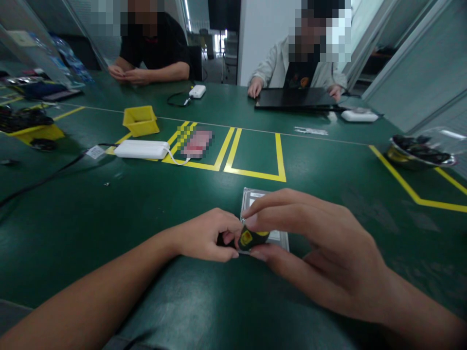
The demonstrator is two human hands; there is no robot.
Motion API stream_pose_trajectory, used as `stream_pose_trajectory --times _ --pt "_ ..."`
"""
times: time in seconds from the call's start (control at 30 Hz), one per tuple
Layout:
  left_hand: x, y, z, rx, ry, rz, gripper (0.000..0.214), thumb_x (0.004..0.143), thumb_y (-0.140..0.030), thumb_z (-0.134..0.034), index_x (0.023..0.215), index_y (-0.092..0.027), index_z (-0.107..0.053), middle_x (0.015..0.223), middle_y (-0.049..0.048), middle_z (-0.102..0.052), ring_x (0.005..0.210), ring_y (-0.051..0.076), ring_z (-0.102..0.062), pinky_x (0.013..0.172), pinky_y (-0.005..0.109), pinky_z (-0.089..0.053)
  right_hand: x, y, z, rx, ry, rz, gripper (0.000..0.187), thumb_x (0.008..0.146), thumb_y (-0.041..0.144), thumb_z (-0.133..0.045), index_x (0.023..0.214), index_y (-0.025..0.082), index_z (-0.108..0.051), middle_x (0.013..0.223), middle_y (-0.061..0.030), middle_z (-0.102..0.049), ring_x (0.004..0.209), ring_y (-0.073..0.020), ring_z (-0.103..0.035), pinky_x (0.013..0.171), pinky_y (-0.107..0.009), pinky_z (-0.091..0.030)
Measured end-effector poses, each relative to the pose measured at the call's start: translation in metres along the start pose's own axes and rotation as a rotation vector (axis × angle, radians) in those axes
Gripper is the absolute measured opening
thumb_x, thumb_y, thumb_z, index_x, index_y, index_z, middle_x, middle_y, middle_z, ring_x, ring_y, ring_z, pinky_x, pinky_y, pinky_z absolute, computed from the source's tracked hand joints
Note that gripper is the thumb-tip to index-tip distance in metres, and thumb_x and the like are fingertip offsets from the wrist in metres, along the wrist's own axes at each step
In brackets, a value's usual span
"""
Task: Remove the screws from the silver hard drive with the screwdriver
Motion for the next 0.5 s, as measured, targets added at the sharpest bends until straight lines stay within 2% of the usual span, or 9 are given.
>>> stream_pose_trajectory --times 0.1,0.3,0.5 --pt "-0.0011 0.0012 -0.0005 -0.001 0.01 0.017 0.017 0.082 -0.033 -0.064 0.083 -0.017 -0.059 0.074 -0.0015 -0.057 0.072 0.014 -0.054 0.068 0.024 -0.047 -0.0001 0.0006 -0.0009 0.013 0.003 0.0 0.029 0.085 0.005 -0.065 0.113 0.009 -0.06 0.115 -0.0045 -0.067 0.11 -0.0099 -0.06 0.1 -0.02 -0.048" --pt "-0.0013 0.0015 0.0001 -0.036 0.019 0.012 0.021 0.082 -0.036 -0.065 0.088 -0.016 -0.06 0.075 -0.0012 -0.059 0.074 0.015 -0.056 0.071 0.025 -0.048 -0.0005 0.0005 -0.0073 0.031 0.002 -0.012 0.026 0.087 0.01 -0.066 0.113 0.012 -0.06 0.116 -0.0049 -0.068 0.108 -0.0117 -0.062 0.096 -0.023 -0.051" --pt "-0.0018 0.0022 0.0002 -0.02 0.023 0.003 0.016 0.08 -0.03 -0.068 0.088 -0.017 -0.064 0.076 -0.0011 -0.059 0.073 0.015 -0.056 0.069 0.025 -0.045 -0.0001 0.0071 -0.0031 0.047 -0.067 -0.016 0.03 0.085 0.007 -0.065 0.112 0.015 -0.058 0.112 -0.0044 -0.068 0.108 -0.0137 -0.063 0.094 -0.025 -0.053"
Point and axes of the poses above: each hand's wrist, its own x-axis towards the middle knuckle, its own z-axis out of the back of the hand, y = z × x, the point moved 1 cm from there along x, towards the middle knuckle
